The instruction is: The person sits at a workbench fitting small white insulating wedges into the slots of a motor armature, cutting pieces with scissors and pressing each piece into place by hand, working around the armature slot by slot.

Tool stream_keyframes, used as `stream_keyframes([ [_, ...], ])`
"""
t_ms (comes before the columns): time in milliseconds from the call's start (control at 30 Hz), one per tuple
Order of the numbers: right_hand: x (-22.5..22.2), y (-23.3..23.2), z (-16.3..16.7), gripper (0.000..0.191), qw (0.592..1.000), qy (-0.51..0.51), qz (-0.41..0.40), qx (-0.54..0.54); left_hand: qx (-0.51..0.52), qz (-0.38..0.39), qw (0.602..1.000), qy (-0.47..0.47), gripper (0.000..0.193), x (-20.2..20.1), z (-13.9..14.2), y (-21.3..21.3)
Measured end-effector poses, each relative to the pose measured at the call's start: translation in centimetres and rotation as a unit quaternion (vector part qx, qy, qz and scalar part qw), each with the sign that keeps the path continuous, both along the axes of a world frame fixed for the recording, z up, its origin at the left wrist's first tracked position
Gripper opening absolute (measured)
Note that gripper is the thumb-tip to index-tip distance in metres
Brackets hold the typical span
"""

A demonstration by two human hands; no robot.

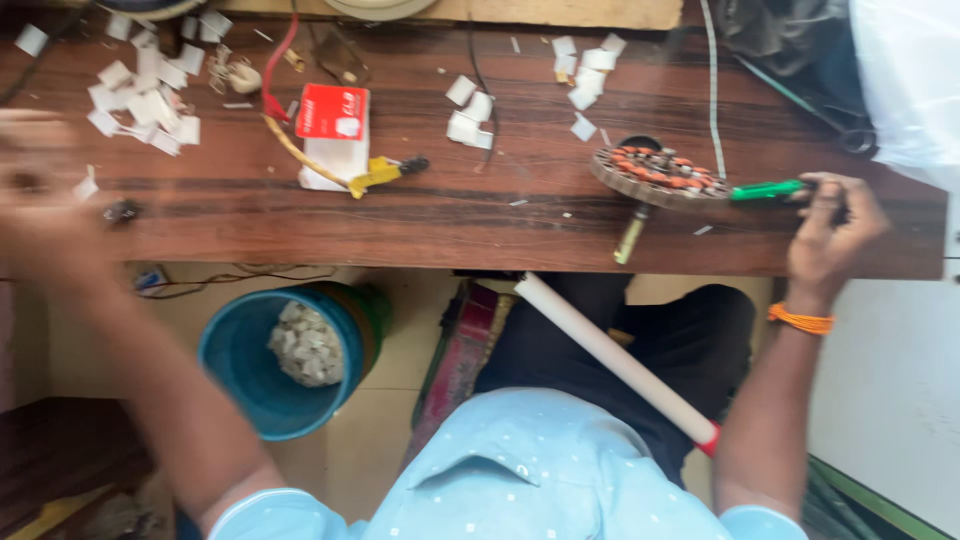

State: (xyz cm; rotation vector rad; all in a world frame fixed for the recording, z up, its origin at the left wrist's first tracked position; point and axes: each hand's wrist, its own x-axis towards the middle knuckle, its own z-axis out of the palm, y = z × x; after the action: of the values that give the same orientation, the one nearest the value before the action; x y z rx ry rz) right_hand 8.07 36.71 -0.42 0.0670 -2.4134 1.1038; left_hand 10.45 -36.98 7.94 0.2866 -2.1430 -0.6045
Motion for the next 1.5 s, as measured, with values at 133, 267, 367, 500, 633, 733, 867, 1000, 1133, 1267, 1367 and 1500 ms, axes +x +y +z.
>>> stream_keyframes([
  [133,-0.2,-1.5,1.9,0.021,1.000,-0.003,-0.008,0.022,-0.011,-0.226,0.972,-0.069,0.013,0.3,-1.4,20.3],
  [267,-0.1,-1.3,2.4,0.018,0.999,0.026,-0.017,0.012,-0.072,-0.335,0.922,-0.182,0.022,-3.5,-1.9,32.1],
  [367,-1.1,1.7,1.7,0.018,0.997,-0.002,-0.078,0.002,-0.126,-0.313,0.925,-0.176,0.044,-5.4,-2.6,36.0],
  [500,-3.9,6.2,0.4,0.020,0.967,0.071,-0.077,0.233,-0.157,-0.313,0.910,-0.220,0.034,-5.3,-4.6,37.0],
  [633,-5.0,7.0,-0.1,0.016,0.956,0.069,-0.019,0.284,-0.170,-0.302,0.918,-0.191,0.037,-3.0,-5.8,35.8],
  [733,-3.9,7.2,0.0,0.012,0.958,0.016,-0.004,0.288,-0.170,-0.291,0.927,-0.167,0.037,-1.2,-5.4,35.1],
  [867,-2.7,8.1,0.7,0.011,0.962,0.027,0.003,0.272,-0.157,-0.299,0.923,-0.186,0.050,2.1,-4.6,33.8],
  [1000,-2.6,8.3,0.9,0.019,0.962,0.040,0.022,0.268,-0.154,-0.337,0.911,-0.184,0.058,4.6,-4.5,32.0],
  [1133,-3.2,8.3,1.5,0.022,0.953,-0.014,0.018,0.302,-0.183,-0.354,0.903,-0.160,0.046,6.5,-5.8,31.0],
  [1267,-2.0,9.0,2.8,0.018,0.949,-0.063,-0.014,0.308,-0.143,-0.384,0.906,-0.101,0.026,7.0,-7.2,30.8],
  [1367,1.4,9.7,4.6,0.025,0.939,-0.007,-0.011,0.344,-0.032,-0.385,0.922,-0.030,0.017,6.8,-7.4,31.1],
  [1500,8.7,10.0,6.2,0.042,0.926,-0.101,-0.082,0.355,0.242,-0.358,0.901,-0.024,0.005,7.2,-6.4,32.8],
])
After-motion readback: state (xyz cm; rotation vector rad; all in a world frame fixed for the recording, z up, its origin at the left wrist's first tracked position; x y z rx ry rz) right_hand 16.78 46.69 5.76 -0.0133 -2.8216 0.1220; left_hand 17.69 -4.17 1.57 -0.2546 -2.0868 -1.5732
